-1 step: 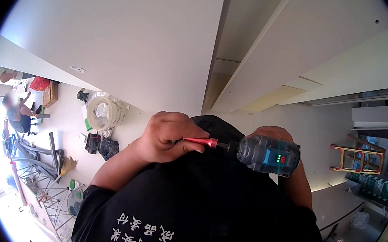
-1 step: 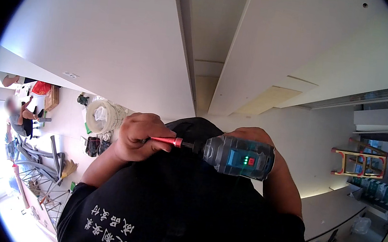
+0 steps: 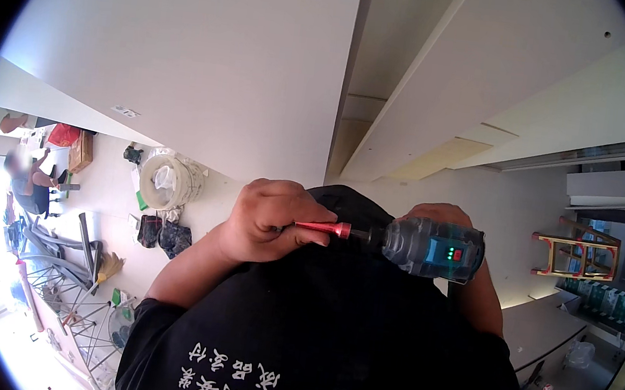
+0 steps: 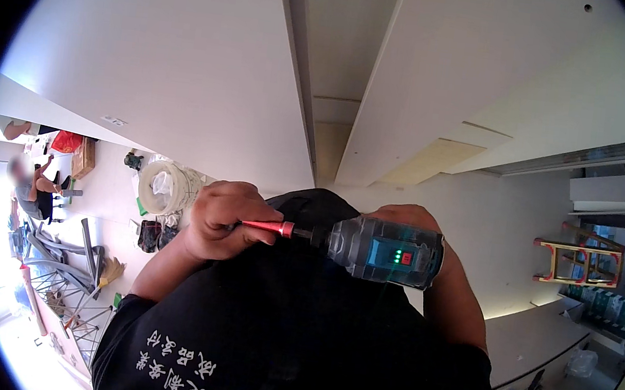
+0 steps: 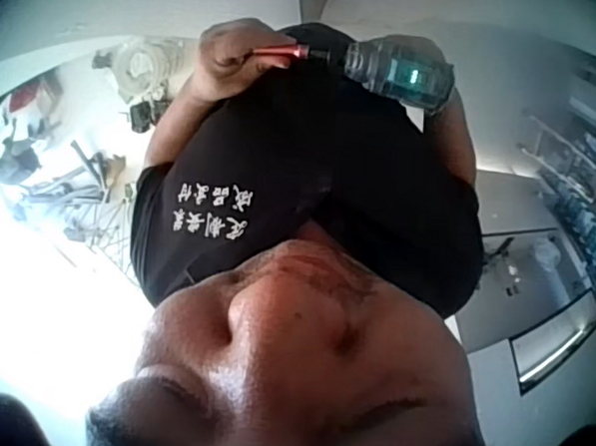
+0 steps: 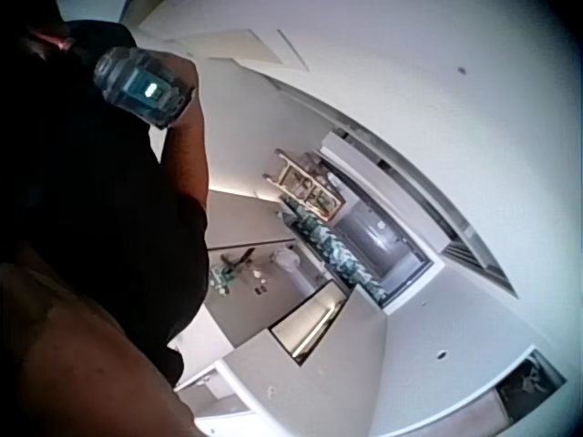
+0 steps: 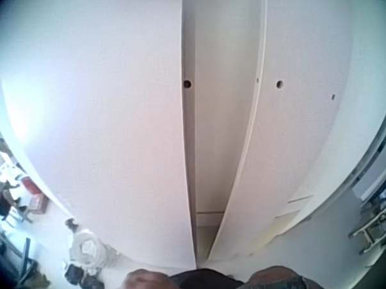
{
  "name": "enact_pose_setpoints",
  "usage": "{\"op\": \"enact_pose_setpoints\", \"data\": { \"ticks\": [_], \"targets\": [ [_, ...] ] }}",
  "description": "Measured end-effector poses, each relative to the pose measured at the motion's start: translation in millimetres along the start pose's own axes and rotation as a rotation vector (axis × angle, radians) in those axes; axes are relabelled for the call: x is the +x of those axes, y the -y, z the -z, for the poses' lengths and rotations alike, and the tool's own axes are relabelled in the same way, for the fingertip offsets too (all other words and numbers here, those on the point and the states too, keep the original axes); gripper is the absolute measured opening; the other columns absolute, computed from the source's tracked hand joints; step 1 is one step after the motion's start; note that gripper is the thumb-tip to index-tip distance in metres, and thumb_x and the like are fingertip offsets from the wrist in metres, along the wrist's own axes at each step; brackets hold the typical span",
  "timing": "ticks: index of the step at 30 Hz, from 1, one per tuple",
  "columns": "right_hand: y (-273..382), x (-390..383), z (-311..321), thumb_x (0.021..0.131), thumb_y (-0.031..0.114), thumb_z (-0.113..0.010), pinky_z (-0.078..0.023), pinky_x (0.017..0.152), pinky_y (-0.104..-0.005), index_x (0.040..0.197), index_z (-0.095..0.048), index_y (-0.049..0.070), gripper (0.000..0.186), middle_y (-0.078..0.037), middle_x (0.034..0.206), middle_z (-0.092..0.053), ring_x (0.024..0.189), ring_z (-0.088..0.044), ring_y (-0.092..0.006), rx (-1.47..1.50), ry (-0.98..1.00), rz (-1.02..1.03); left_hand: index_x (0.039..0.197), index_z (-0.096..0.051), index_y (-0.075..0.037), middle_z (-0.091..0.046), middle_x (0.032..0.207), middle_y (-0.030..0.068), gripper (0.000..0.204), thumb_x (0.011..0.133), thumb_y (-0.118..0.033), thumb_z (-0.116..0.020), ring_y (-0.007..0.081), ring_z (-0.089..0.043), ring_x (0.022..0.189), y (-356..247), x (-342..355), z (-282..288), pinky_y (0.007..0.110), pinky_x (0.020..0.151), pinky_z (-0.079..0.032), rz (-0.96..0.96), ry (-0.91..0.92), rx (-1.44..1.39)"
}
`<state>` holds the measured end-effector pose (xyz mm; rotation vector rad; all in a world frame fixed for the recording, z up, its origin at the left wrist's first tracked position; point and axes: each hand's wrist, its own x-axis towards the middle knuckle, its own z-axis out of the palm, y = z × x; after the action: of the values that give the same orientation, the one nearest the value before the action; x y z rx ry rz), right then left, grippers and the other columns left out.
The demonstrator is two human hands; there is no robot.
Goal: The person picks up a screw from a counter, attaches it to the bit of an electric drill, and drives the screw into the vertical edge of a wall panel.
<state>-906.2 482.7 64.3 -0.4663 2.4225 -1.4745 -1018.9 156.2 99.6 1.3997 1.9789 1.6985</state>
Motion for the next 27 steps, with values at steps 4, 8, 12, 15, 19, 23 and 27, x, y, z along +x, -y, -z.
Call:
{"op": "enact_pose_setpoints", "data": {
  "ticks": [4, 8, 12, 15, 19, 23, 27],
  "targets": [
    [-8.9, -0.8, 3.5, 0.073, 0.013, -0.088, -0.060, 0.080, -0.0302, 0.116, -0.073, 0.003, 0.047, -0.009, 0.103, -0.075, 0.090, -0.074, -0.0198, 0.173, -0.005, 0.128, 0.098, -0.076, -0.001, -0.073, 0.086, 0.0104, 0.024, 0.078, -0.009, -0.087, 0.0254, -0.071, 0.075, -0.1, 1.0, -0.8, 0.034, 0.066, -0.054, -0.011, 0.000, -0.011],
    [-21.4, -6.6, 0.4, 0.072, 0.015, -0.088, -0.060, 0.079, -0.0308, 0.116, -0.073, 0.002, 0.048, -0.010, 0.103, -0.075, 0.090, -0.074, -0.0207, 0.311, -0.031, 0.125, 0.099, -0.074, -0.001, -0.073, 0.088, 0.0098, 0.023, 0.080, -0.009, -0.085, 0.0267, -0.070, 0.078, 0.1, 0.3, -4.6, 0.035, 0.067, -0.054, -0.007, 0.005, -0.015],
    [-27.1, -10.2, -1.6, 0.072, 0.019, -0.089, -0.060, 0.078, -0.0315, 0.115, -0.072, 0.000, 0.050, -0.011, 0.101, -0.075, 0.089, -0.074, -0.0218, 0.364, -0.076, 0.211, 0.101, -0.073, -0.001, -0.072, 0.090, 0.0093, 0.024, 0.081, -0.009, -0.084, 0.0278, -0.069, 0.080, -3.7, 4.2, -5.7, 0.035, 0.069, -0.054, 0.033, 0.036, -0.007],
    [-32.5, -16.1, -2.2, 0.072, 0.020, -0.089, -0.060, 0.078, -0.0323, 0.115, -0.071, 0.000, 0.051, -0.011, 0.099, -0.074, 0.088, -0.074, -0.0219, 0.343, -0.089, 0.188, 0.102, -0.072, -0.002, -0.072, 0.093, 0.0095, 0.025, 0.082, -0.011, -0.085, 0.0282, -0.070, 0.081, -2.8, 5.4, -6.7, 0.035, 0.070, -0.054, 0.029, 0.051, -0.017],
    [-28.9, -17.0, -2.2, 0.073, 0.019, -0.088, -0.060, 0.079, -0.0331, 0.116, -0.070, -0.001, 0.050, -0.011, 0.099, -0.074, 0.089, -0.074, -0.0217, 0.382, -0.095, 0.234, 0.102, -0.071, -0.002, -0.071, 0.087, 0.0099, 0.030, 0.083, -0.019, -0.086, 0.0258, -0.069, 0.076, -1.0, 7.0, -10.1, 0.034, 0.069, -0.052, 0.061, 0.036, -0.048],
    [-29.4, -18.0, -2.6, 0.074, 0.019, -0.088, -0.060, 0.079, -0.0328, 0.117, -0.069, -0.001, 0.051, -0.011, 0.100, -0.074, 0.089, -0.074, -0.0217, 0.411, -0.110, 0.276, 0.103, -0.068, -0.002, -0.071, 0.089, 0.0108, 0.029, 0.083, -0.015, -0.086, 0.0252, -0.069, 0.077, -0.3, 3.9, -12.4, 0.033, 0.069, -0.052, 0.104, 0.040, -0.103],
    [-29.5, -18.9, -6.9, 0.073, 0.022, -0.089, -0.060, 0.080, -0.0332, 0.118, -0.069, 0.000, 0.055, -0.011, 0.101, -0.075, 0.089, -0.074, -0.0215, 0.378, -0.160, 0.335, 0.105, -0.068, -0.001, -0.071, 0.091, 0.0117, 0.028, 0.085, -0.011, -0.084, 0.0252, -0.069, 0.078, 1.7, 0.7, -14.5, 0.033, 0.069, -0.052, 0.099, 0.036, -0.151]
  ]
}}
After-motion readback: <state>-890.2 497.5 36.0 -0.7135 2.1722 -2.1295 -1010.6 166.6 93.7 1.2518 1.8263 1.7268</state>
